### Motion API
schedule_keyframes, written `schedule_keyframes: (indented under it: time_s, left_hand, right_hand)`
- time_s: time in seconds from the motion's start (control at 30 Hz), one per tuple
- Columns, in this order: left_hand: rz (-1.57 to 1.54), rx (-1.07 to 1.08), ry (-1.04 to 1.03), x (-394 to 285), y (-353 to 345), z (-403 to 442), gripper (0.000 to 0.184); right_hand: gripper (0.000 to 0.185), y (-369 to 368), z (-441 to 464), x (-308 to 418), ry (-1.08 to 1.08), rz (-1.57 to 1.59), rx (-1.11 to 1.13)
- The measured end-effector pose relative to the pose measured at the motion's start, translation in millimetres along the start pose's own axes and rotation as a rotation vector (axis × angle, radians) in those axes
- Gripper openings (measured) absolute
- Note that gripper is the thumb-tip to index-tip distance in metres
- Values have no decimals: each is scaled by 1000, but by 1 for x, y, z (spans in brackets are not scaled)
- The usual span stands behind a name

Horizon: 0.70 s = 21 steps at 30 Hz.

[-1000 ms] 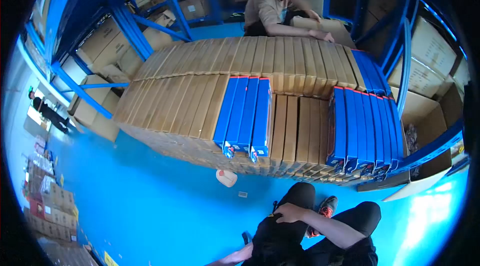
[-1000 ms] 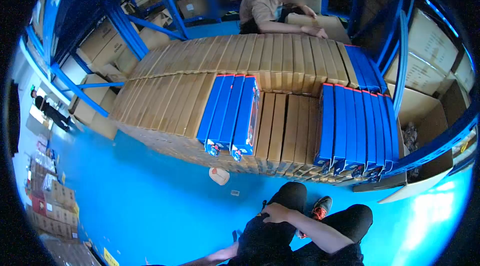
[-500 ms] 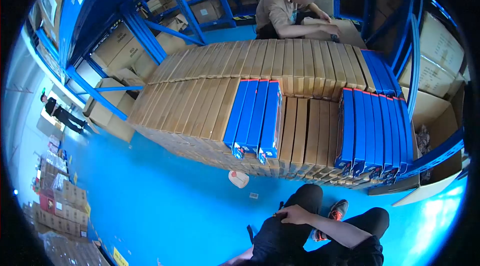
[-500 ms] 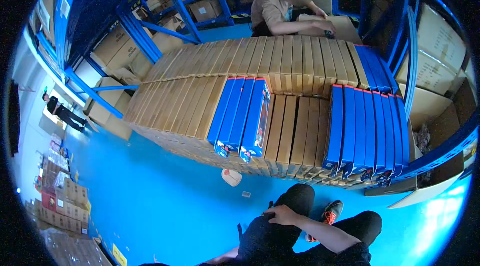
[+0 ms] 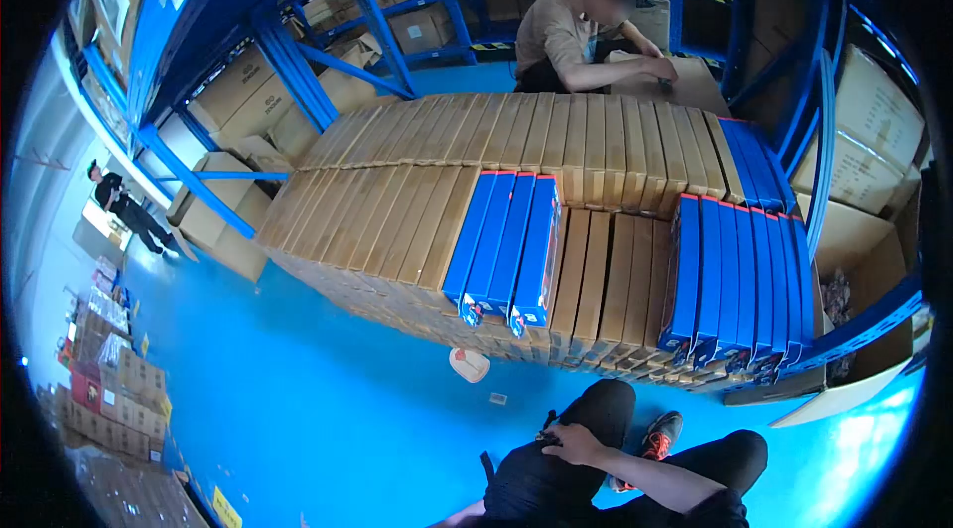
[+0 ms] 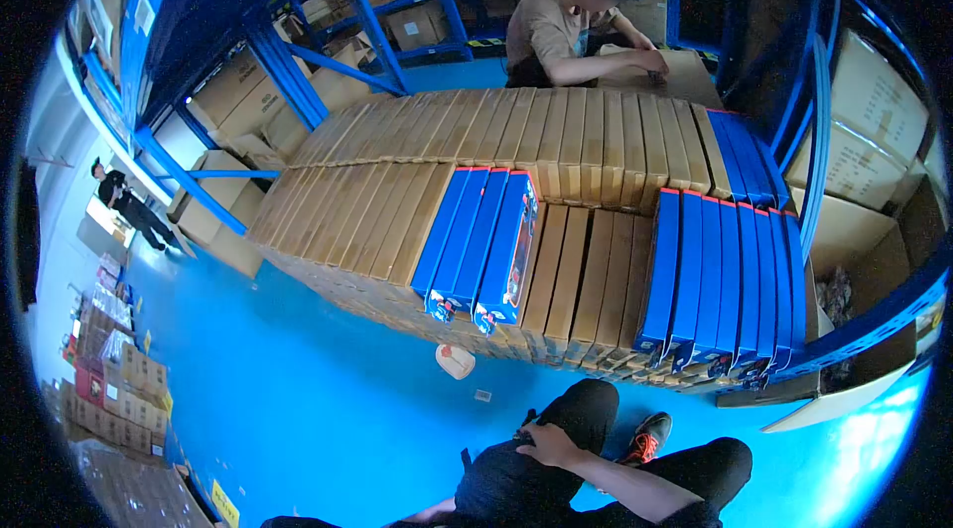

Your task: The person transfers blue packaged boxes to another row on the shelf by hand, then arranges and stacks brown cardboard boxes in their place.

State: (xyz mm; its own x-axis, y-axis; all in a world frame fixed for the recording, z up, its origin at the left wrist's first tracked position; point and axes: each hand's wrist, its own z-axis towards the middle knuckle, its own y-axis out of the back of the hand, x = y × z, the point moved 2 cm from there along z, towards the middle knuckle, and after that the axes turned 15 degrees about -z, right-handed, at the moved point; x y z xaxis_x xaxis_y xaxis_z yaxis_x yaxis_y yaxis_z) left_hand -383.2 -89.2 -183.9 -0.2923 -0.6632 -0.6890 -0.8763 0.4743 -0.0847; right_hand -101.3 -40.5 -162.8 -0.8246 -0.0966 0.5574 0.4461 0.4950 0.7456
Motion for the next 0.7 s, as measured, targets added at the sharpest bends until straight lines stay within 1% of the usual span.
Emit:
schedule_keyframes:
  time_s: [0.1, 0.2, 0.3, 0.5, 0.57, 0.67, 0.7]
  left_hand:
    - [-12, -14, -5, -1, -2, 0, 29]
    - [-24, -28, -8, -1, -5, 0, 30]
    - [-34, -49, -12, -3, -5, -1, 30]
    - [-76, -124, -7, 2, 1, -10, 31]
    - [-94, -169, 5, 6, 10, -20, 31]
    - [-201, -327, 90, 25, 40, -65, 32]
    - [-309, -346, 116, 24, 56, -79, 32]
  right_hand:
    - [52, -3, -1, -6, 17, 233, -25]
    - [49, 12, -5, 2, 23, 210, 41]
    - [50, 20, -7, 11, -92, 176, 64]
    - [50, 5, -6, 6, 57, 142, 1]
    - [49, -1, -6, 4, 83, 107, -60]
    - [48, -6, -9, 0, 124, 26, -132]
    - [47, -6, -9, 0, 138, -2, -150]
